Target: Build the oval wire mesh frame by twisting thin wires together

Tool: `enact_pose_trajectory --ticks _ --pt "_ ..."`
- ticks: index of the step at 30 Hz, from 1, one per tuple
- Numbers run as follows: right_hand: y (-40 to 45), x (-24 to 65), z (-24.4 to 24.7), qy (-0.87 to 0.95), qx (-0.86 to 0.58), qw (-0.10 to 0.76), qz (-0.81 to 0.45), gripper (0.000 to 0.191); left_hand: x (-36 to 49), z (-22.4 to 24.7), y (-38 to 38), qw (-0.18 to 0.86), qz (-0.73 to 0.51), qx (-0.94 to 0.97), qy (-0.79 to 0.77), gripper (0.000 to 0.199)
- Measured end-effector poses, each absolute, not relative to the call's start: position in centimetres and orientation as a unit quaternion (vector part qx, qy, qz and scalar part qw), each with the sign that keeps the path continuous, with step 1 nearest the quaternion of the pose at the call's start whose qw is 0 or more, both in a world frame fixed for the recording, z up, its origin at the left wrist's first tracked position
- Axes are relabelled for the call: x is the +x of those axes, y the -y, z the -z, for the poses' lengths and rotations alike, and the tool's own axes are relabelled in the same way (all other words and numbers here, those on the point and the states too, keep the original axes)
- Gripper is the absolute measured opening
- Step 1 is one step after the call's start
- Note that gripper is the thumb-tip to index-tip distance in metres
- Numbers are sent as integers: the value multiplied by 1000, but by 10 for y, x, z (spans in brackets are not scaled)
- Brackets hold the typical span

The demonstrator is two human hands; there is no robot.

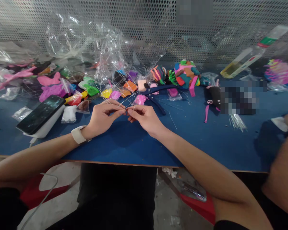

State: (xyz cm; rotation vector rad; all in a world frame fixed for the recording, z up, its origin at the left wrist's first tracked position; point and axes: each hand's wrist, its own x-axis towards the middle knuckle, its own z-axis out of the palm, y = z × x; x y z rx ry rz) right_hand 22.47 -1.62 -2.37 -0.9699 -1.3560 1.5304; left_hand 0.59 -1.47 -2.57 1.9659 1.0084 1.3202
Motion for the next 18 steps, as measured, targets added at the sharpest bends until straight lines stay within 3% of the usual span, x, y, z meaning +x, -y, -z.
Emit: enact_pose_trajectory --ticks 18 --pt "11 224 31 550 -355 429 -622 42 5 29 11 302 -500 723 -369 8"
